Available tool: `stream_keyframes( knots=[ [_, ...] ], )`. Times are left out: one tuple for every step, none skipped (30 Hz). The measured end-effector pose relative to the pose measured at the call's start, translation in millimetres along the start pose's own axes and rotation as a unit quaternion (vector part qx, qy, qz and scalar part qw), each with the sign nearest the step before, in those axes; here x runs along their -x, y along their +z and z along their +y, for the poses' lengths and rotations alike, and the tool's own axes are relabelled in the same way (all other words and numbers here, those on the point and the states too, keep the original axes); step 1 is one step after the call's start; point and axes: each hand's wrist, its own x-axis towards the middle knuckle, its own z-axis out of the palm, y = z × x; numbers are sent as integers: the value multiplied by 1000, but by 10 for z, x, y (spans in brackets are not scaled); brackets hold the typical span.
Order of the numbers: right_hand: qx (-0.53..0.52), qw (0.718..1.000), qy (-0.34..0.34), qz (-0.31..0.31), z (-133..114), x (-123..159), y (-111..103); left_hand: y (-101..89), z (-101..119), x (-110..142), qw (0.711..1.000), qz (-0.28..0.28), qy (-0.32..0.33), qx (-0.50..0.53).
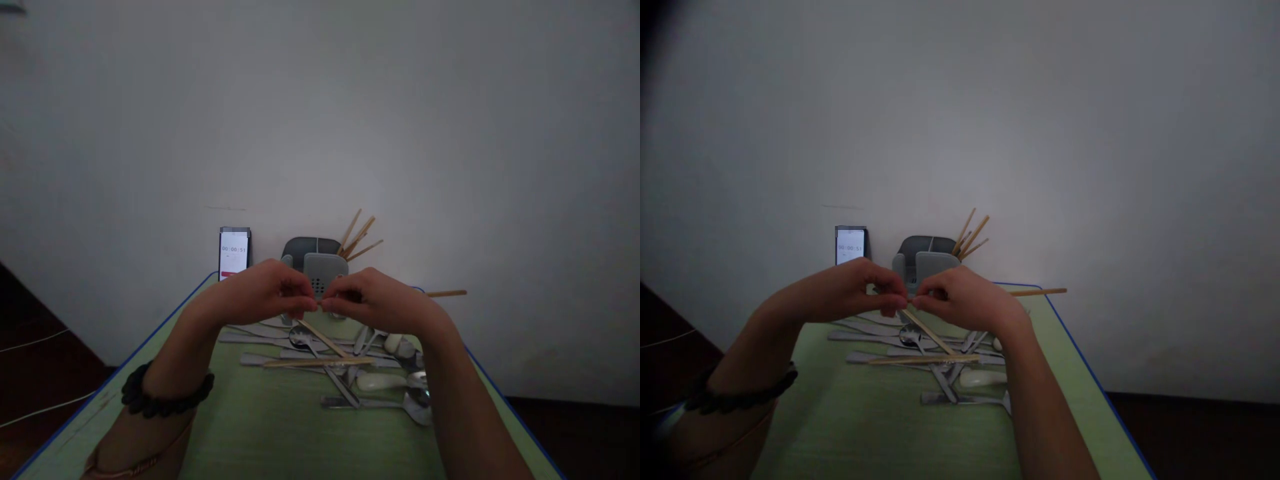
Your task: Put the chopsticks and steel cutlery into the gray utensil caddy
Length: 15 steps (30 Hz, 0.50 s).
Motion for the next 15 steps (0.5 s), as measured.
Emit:
stream_keyframes(
  knots=[
    [3,1000,0,-2,1,-4,0,1,0,1,1000,-4,1,1],
    [5,1000,-2,-3,1,-6,-1,2,-1,3,1000,-8,1,3],
    [6,1000,-3,-4,0,-7,-3,3,-2,6,1000,-10,0,5],
    [6,1000,-4,-3,0,-6,-6,3,-3,8,1000,-13,-1,7],
    [5,1000,-3,-3,-2,-4,-10,2,-4,11,1000,-15,-3,7],
    [4,1000,-3,-3,-3,0,-15,1,-4,13,1000,-17,-4,8],
    [3,1000,-3,-4,-5,4,-20,-1,-5,14,1000,-20,-5,8],
    [2,1000,-2,-6,-7,9,-24,-3,-6,16,1000,-22,-5,9],
    [0,1000,0,-9,-8,15,-28,-5,-8,17,1000,-23,-5,9],
    [-2,1000,3,-13,-9,21,-31,-6,-12,18,1000,-23,-4,10],
    [-4,1000,7,-15,-9,27,-34,-7,-17,19,1000,-21,-3,10],
    [-7,1000,12,-16,-7,33,-37,-6,-24,20,1000,-17,-3,11],
    [-10,1000,16,-16,-3,40,-39,-4,-32,21,1000,-10,-3,11],
    [-13,1000,21,-15,3,46,-42,-2,-41,23,1000,-3,-5,9],
    [-15,1000,23,-15,12,53,-46,0,-49,25,1000,3,-8,5]
  ],
)
